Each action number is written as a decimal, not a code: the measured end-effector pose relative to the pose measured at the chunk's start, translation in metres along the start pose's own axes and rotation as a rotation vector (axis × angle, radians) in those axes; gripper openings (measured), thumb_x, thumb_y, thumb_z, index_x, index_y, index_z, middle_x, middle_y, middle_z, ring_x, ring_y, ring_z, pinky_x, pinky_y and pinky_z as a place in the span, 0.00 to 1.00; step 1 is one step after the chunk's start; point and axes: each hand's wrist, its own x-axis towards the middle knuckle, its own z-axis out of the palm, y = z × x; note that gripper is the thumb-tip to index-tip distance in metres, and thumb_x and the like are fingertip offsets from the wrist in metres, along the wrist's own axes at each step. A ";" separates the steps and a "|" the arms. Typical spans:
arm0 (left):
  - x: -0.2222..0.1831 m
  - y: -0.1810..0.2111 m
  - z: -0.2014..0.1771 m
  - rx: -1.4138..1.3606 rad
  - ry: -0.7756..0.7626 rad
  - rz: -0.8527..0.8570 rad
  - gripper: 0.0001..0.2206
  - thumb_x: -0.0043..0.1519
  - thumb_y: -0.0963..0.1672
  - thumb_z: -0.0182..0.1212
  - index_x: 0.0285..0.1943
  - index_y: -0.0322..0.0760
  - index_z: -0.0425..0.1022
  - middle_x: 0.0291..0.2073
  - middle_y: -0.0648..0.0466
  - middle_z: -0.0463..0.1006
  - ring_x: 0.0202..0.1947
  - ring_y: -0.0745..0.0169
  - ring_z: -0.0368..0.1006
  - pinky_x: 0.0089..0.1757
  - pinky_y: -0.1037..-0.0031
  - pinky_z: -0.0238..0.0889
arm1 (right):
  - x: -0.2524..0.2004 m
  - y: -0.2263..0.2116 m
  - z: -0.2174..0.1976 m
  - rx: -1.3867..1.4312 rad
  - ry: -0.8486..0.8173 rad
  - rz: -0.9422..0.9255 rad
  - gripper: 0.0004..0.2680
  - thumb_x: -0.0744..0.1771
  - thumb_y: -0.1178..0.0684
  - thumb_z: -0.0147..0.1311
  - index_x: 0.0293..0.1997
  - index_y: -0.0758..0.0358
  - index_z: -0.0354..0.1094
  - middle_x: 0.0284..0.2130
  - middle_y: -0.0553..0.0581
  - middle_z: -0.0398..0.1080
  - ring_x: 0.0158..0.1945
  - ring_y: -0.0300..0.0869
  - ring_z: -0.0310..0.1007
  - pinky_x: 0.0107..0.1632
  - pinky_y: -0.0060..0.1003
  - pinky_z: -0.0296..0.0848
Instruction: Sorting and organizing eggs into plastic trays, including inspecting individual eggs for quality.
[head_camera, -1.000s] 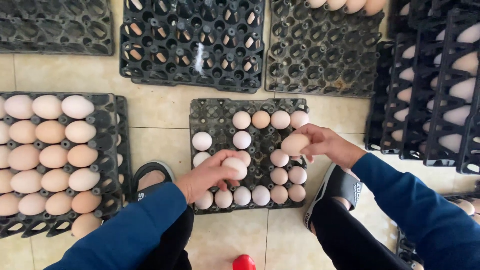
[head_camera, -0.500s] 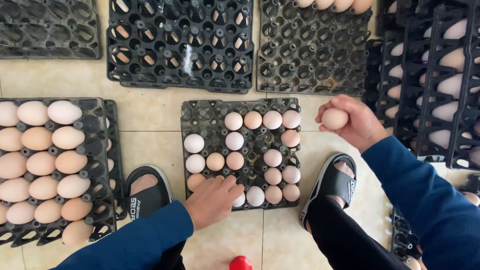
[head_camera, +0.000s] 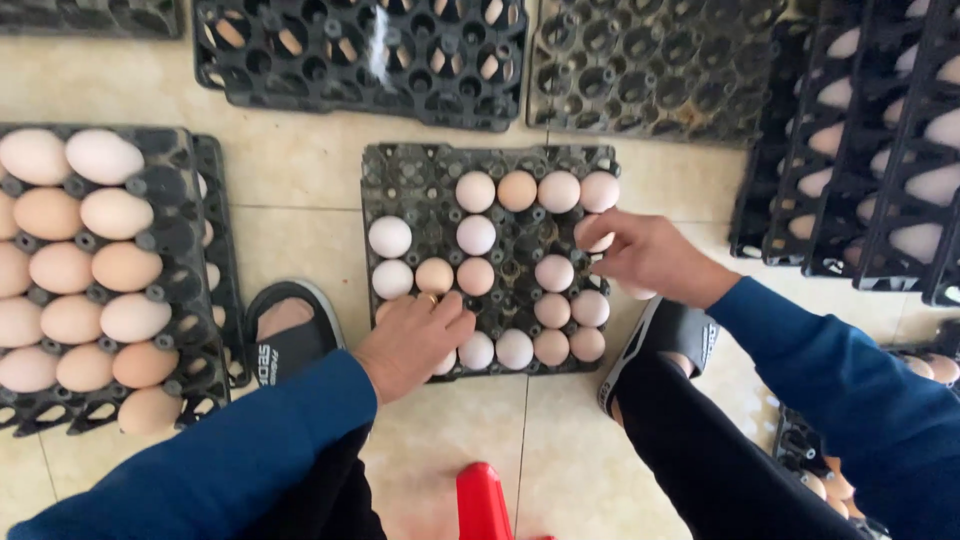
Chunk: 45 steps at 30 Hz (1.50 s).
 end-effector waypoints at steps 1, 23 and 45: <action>0.002 -0.002 -0.004 -0.007 -0.006 -0.002 0.11 0.58 0.37 0.59 0.44 0.46 0.66 0.38 0.52 0.66 0.26 0.54 0.65 0.30 0.64 0.60 | 0.000 0.003 0.005 0.003 -0.006 0.006 0.13 0.62 0.59 0.63 0.51 0.49 0.77 0.25 0.61 0.76 0.32 0.47 0.79 0.41 0.41 0.77; -0.028 -0.088 -0.043 -0.382 0.057 -0.761 0.10 0.64 0.47 0.59 0.54 0.55 0.74 0.40 0.63 0.72 0.36 0.61 0.76 0.40 0.68 0.71 | -0.038 0.014 0.115 -0.610 -0.005 -0.481 0.08 0.62 0.49 0.54 0.44 0.45 0.70 0.28 0.47 0.71 0.35 0.47 0.75 0.37 0.44 0.75; -0.053 -0.058 -0.052 -0.748 -0.262 -0.737 0.13 0.64 0.45 0.57 0.58 0.50 0.77 0.45 0.57 0.80 0.44 0.53 0.79 0.45 0.63 0.73 | -0.014 -0.003 0.092 -0.082 -0.526 0.074 0.19 0.59 0.52 0.67 0.53 0.47 0.68 0.44 0.55 0.83 0.39 0.47 0.83 0.41 0.44 0.80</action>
